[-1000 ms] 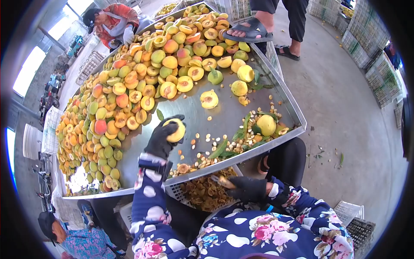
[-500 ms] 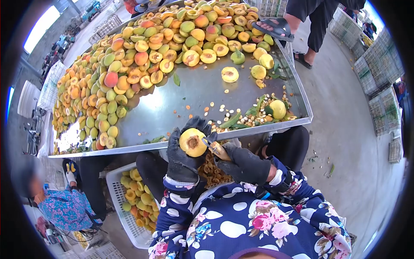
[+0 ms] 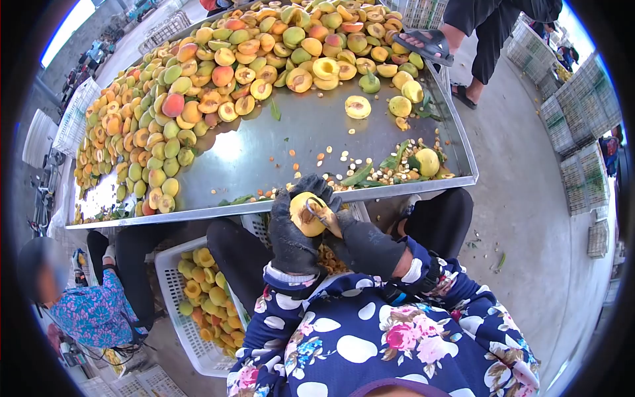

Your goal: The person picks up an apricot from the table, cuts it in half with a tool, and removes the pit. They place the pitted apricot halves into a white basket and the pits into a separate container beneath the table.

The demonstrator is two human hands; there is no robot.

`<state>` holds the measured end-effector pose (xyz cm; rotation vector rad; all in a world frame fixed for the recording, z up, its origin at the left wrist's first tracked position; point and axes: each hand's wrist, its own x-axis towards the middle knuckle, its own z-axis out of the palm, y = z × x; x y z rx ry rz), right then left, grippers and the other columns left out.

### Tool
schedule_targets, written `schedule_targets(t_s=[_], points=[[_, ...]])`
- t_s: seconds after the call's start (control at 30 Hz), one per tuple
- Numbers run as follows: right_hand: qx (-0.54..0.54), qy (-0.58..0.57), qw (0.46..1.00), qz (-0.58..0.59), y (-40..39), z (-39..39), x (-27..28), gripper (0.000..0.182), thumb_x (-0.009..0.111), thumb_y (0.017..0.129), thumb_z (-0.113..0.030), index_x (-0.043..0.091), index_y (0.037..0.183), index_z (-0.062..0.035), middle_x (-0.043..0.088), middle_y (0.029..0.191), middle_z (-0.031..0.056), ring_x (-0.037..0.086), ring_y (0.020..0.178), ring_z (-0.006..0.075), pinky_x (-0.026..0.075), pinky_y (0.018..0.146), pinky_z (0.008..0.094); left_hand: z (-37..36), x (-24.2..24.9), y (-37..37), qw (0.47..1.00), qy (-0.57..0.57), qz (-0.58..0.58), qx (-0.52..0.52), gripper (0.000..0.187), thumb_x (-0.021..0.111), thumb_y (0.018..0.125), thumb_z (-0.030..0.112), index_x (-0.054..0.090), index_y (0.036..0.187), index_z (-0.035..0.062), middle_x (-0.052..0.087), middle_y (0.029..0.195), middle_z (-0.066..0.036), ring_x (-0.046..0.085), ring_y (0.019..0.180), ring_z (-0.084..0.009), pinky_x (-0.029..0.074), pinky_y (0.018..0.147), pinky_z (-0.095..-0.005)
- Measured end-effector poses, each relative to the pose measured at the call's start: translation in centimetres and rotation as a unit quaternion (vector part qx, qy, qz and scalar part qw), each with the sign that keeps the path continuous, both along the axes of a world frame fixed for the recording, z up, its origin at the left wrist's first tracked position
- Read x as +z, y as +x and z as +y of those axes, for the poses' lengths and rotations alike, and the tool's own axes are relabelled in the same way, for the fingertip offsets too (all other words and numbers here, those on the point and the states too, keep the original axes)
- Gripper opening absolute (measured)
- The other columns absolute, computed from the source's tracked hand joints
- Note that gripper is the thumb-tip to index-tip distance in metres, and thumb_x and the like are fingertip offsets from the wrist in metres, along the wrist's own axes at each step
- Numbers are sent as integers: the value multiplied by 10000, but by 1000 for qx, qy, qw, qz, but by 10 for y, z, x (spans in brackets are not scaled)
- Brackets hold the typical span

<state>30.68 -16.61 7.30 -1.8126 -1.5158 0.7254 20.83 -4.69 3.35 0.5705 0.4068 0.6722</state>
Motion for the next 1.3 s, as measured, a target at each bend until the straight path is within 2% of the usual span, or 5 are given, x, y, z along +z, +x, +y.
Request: schedule_targets(t_s=[0.33, 0.4, 0.83, 0.97, 1.3], points=[[33, 48, 998, 32, -9, 1, -14, 365, 550, 799, -136, 406, 1045, 92, 543, 686, 255, 562, 614, 392, 425, 508, 440, 9, -38, -6, 972, 181, 137, 61, 541, 298, 930, 382, 421, 1217, -59, 504, 1168, -216, 523, 1037, -306, 401, 943, -400], [40, 25, 998, 39, -9, 1, -13, 359, 547, 800, -131, 402, 1036, 97, 544, 690, 259, 560, 614, 393, 423, 507, 437, 14, -9, -14, 706, 622, 338, 9, 466, 329, 932, 322, 470, 1157, -62, 558, 1089, -193, 576, 940, -265, 449, 881, -357], [57, -104, 979, 165, -11, 8, -13, 342, 555, 807, -140, 394, 1034, 60, 560, 795, 245, 579, 693, 374, 447, 571, 394, 19, -50, -10, 981, 152, 111, 42, 238, 478, 843, 119, 540, 1022, -25, 623, 962, -149, 621, 848, -218, 493, 762, -314], [45, -159, 964, 207, -12, 13, -10, 346, 563, 798, -142, 397, 1040, 41, 557, 850, 252, 586, 744, 371, 452, 605, 390, 22, -25, -20, 812, 526, 244, 65, 221, 500, 821, 120, 575, 981, -13, 634, 944, -125, 625, 839, -216, 484, 768, -308], [80, -185, 969, 146, -12, 17, -5, 326, 552, 797, -148, 413, 1001, 64, 558, 767, 234, 594, 693, 331, 454, 571, 392, 30, -27, -27, 737, 624, 257, 40, 213, 538, 765, 45, 626, 957, 14, 654, 894, -83, 626, 828, -182, 481, 768, -287]])
